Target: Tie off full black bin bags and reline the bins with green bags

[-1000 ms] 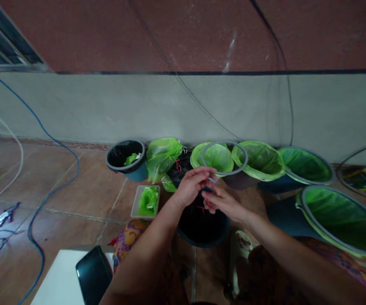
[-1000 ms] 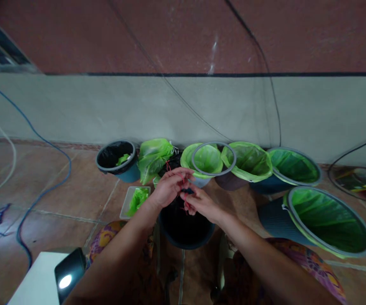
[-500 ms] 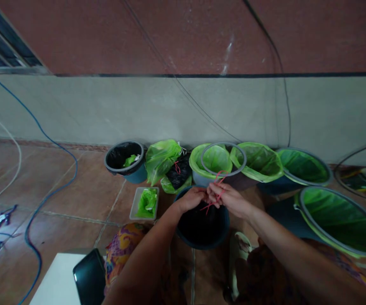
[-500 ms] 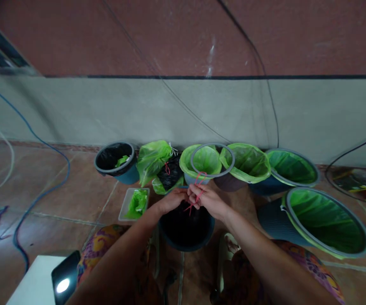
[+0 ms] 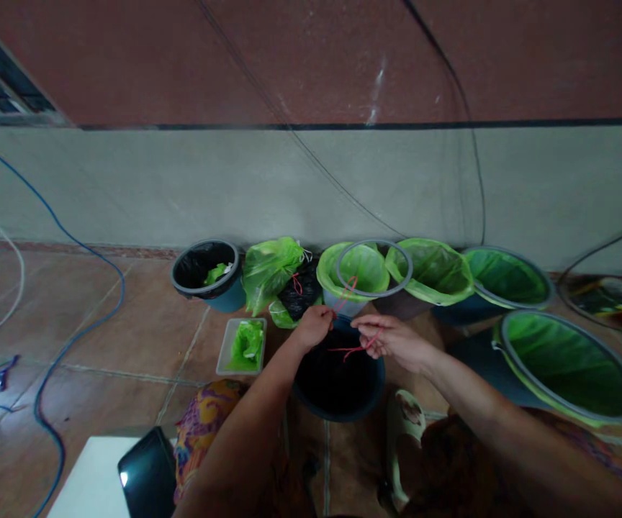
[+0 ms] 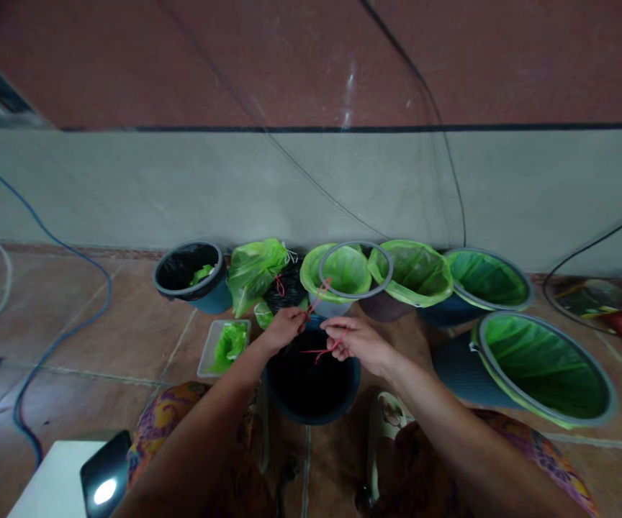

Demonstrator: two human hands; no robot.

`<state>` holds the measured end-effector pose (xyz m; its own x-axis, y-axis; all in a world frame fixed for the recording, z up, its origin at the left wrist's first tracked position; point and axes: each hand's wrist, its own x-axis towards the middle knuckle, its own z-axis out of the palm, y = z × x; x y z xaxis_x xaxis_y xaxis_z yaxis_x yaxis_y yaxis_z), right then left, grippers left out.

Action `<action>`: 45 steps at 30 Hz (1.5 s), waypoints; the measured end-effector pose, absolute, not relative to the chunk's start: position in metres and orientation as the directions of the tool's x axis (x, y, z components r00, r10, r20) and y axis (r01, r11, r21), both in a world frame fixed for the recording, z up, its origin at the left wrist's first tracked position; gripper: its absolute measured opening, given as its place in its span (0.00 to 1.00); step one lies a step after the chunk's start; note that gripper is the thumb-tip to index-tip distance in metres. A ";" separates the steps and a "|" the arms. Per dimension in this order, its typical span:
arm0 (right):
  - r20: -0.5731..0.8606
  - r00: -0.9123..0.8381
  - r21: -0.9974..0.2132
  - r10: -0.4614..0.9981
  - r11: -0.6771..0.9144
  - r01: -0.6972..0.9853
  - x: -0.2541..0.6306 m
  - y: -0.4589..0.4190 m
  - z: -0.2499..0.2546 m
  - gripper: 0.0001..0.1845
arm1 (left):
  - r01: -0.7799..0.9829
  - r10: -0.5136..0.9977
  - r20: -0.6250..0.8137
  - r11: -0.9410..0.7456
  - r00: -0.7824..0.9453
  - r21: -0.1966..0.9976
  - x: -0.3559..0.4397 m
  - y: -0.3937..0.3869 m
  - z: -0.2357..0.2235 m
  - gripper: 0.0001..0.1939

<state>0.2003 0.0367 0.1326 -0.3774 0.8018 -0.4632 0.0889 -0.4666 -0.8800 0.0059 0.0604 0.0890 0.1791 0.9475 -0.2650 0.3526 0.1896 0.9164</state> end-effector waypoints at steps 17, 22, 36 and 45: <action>-0.418 -0.151 -0.867 0.896 -0.443 -0.227 0.192 0.058 0.110 0.14 | 0.392 0.660 -0.303 0.014 0.688 0.920 0.004 0.049 0.109 0.11; -0.548 -0.135 -0.832 0.825 -0.522 0.186 0.188 0.043 0.102 0.17 | 0.390 0.770 -0.304 0.079 0.561 0.918 0.005 0.051 0.101 0.13; -0.137 -0.328 -0.440 0.935 0.240 0.866 0.182 0.028 0.104 0.16 | 0.237 0.862 -0.406 0.344 0.303 0.908 0.011 0.052 0.095 0.11; -0.298 -0.563 -0.581 0.771 0.322 0.748 0.171 0.017 0.117 0.18 | 0.461 0.881 -0.279 0.079 0.382 0.884 0.003 0.056 0.096 0.09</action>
<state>0.1709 0.0165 0.1165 -0.5632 0.7706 -0.2983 0.7478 0.3217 -0.5808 0.0035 0.0559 0.0962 0.3825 0.8809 -0.2787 0.4610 0.0795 0.8838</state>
